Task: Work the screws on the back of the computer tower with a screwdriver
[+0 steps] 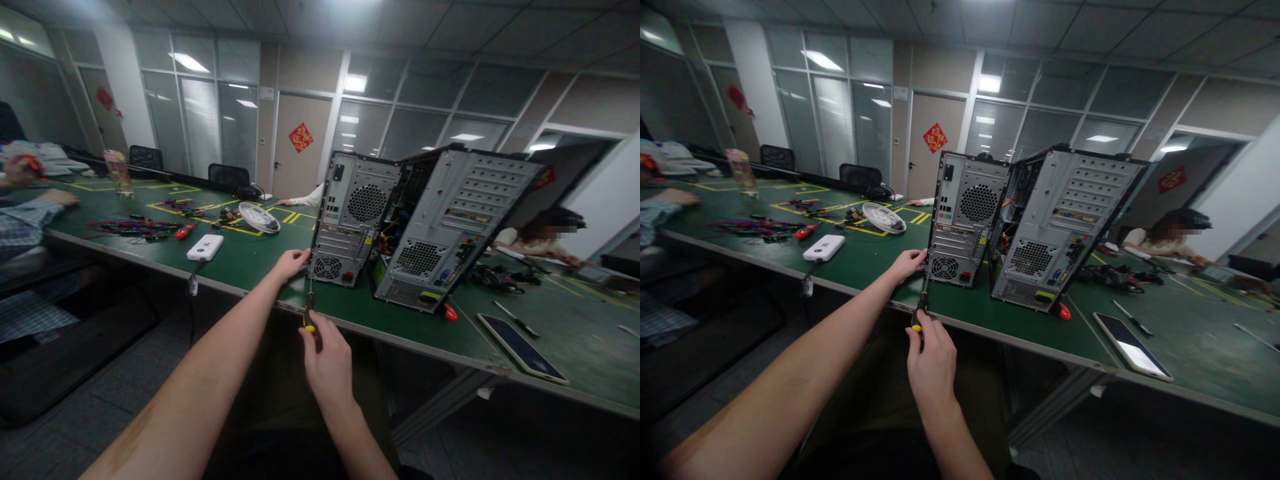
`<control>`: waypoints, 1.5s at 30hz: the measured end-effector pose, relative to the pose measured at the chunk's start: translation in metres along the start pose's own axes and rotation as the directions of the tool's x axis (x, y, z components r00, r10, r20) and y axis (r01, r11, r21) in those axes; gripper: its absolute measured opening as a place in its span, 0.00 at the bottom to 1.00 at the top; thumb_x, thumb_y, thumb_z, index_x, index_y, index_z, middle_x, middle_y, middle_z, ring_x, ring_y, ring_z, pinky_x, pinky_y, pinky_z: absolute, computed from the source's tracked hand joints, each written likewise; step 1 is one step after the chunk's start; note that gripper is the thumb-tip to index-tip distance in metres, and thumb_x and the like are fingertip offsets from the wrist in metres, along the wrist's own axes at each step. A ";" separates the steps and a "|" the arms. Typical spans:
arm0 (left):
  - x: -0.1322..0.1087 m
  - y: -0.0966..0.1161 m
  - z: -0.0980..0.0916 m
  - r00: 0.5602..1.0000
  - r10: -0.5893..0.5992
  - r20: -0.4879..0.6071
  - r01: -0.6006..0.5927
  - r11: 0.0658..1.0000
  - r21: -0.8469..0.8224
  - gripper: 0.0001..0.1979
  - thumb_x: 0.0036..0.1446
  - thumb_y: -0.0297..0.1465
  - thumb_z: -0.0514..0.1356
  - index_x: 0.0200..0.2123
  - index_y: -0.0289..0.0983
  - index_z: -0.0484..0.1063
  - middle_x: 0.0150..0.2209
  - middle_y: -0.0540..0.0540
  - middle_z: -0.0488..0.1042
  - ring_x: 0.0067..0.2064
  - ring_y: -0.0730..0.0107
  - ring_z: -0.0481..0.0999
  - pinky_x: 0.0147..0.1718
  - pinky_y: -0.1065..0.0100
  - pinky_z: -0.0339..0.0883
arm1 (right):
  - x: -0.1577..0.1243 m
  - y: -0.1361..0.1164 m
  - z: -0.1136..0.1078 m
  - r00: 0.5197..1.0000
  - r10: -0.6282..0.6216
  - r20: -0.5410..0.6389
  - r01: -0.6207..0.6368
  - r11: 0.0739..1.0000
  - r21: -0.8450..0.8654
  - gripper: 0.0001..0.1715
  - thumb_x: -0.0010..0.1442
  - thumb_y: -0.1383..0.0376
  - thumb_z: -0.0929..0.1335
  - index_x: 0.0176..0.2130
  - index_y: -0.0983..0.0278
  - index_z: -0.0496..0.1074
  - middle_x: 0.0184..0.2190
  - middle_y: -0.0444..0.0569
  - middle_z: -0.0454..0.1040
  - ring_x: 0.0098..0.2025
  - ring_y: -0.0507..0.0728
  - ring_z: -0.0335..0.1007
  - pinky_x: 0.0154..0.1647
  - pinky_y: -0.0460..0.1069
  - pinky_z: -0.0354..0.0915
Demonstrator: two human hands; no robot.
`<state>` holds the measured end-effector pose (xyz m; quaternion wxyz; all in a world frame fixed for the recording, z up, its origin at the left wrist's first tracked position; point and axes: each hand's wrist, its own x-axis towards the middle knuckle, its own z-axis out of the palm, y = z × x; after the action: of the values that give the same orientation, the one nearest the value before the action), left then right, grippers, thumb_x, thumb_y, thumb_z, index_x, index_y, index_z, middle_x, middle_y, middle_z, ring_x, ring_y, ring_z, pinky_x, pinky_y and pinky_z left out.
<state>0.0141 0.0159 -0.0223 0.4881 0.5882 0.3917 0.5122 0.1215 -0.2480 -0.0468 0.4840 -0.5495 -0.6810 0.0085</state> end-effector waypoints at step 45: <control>-0.003 0.002 0.002 1.000 -0.016 -0.013 0.016 1.000 -0.022 0.30 0.51 0.58 0.72 0.35 0.34 0.81 0.40 0.39 0.84 0.46 0.57 0.81 0.41 0.64 0.75 | 0.002 -0.006 -0.004 0.988 0.150 0.030 -0.152 0.987 0.057 0.17 0.74 0.58 0.66 0.55 0.64 0.78 0.38 0.53 0.85 0.34 0.59 0.82 0.40 0.51 0.74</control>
<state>0.0151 0.0125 -0.0208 0.4961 0.5764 0.3938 0.5163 0.1195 -0.2515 -0.0402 0.4893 -0.5847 -0.6430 0.0721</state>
